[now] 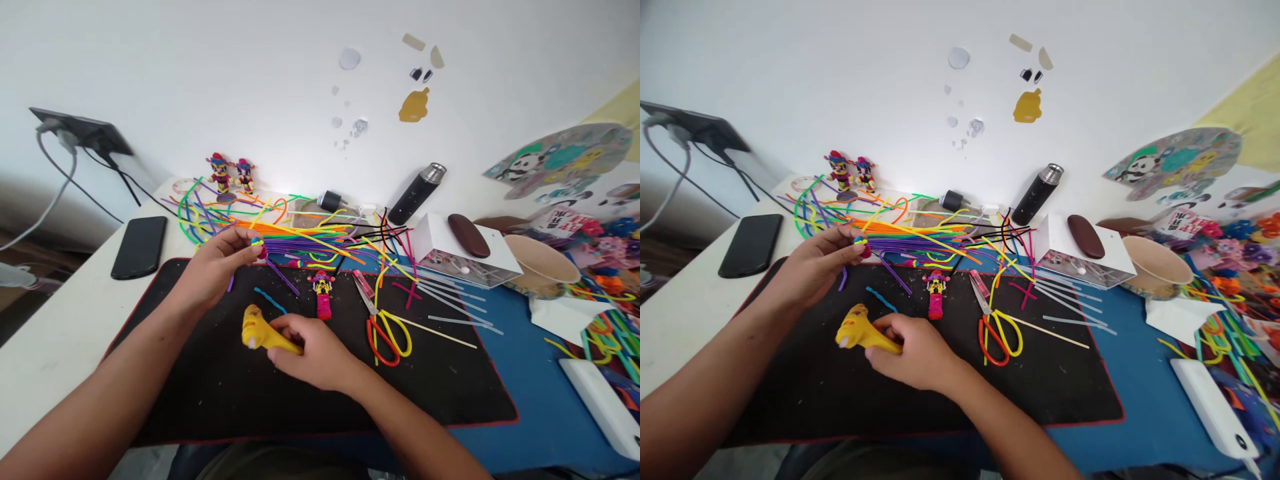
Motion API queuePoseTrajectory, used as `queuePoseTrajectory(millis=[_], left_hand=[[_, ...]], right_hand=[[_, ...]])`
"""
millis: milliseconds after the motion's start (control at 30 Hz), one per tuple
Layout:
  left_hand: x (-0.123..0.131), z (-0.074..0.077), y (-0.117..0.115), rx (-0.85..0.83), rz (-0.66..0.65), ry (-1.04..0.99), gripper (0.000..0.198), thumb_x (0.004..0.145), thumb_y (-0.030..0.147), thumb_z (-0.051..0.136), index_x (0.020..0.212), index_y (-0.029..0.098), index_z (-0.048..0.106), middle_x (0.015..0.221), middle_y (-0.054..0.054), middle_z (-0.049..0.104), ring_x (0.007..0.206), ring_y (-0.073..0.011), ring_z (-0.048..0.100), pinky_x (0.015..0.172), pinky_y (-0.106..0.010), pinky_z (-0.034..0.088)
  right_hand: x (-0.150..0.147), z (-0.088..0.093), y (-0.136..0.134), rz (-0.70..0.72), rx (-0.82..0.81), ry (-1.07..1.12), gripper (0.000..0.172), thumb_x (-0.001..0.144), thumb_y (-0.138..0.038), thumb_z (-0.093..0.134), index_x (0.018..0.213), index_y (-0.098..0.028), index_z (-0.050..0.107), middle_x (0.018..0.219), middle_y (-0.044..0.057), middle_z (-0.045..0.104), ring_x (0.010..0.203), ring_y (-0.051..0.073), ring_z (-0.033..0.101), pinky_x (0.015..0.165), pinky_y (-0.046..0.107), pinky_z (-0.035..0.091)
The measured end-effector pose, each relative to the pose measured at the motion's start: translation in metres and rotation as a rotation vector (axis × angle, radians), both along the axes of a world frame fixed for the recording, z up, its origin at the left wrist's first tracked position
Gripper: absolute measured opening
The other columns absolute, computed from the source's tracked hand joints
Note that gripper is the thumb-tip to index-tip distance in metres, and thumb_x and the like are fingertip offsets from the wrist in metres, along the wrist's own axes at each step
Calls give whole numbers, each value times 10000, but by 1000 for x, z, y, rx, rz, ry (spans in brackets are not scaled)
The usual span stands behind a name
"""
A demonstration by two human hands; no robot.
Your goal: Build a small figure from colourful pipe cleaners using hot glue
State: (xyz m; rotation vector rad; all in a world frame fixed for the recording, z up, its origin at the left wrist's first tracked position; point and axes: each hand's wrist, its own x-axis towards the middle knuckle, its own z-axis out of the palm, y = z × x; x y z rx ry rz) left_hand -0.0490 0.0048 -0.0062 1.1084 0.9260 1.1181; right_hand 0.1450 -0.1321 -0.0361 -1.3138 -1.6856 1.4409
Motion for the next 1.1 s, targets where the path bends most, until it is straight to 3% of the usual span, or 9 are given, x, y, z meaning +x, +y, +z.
queuePoseTrajectory(millis=[133, 333, 500, 733, 1100], left_hand=[[5, -3, 3, -38, 3, -21, 386, 660, 351, 980, 914, 188, 740, 817, 11, 703, 734, -143, 625, 701, -259, 513], [18, -7, 9, -62, -57, -60, 389, 679, 357, 978, 937, 182, 746, 811, -8, 733, 721, -144, 641, 679, -255, 491], [37, -10, 5, -50, -9, -58, 387, 677, 376, 975, 919, 182, 743, 835, -5, 715, 745, -147, 631, 685, -257, 479], [47, -31, -1, -14, 23, -25, 346, 719, 372, 955, 921, 190, 742, 807, 8, 694, 732, -140, 611, 704, -257, 484], [48, -34, -9, 14, 58, 19, 361, 714, 373, 957, 908, 195, 711, 816, 6, 686, 763, -154, 633, 714, -264, 498]], right_hand=[[21, -4, 3, -107, -267, 498, 366, 923, -508, 725, 1091, -191, 653, 693, -47, 599, 526, 112, 546, 505, 234, 450], [45, 0, 11, -319, -213, 871, 461, 894, -609, 774, 1013, -179, 657, 689, -30, 584, 456, 97, 520, 396, 202, 343], [53, -7, 27, -434, -139, 839, 418, 926, -578, 754, 1013, -181, 659, 596, -70, 521, 389, 86, 461, 365, 195, 314], [56, -2, 47, -413, -56, 778, 443, 930, -592, 735, 1041, -167, 676, 573, -70, 540, 388, 100, 515, 366, 203, 323], [52, -15, 36, -501, 10, 489, 607, 880, -766, 689, 854, -160, 683, 463, -47, 531, 365, 118, 485, 437, 258, 379]])
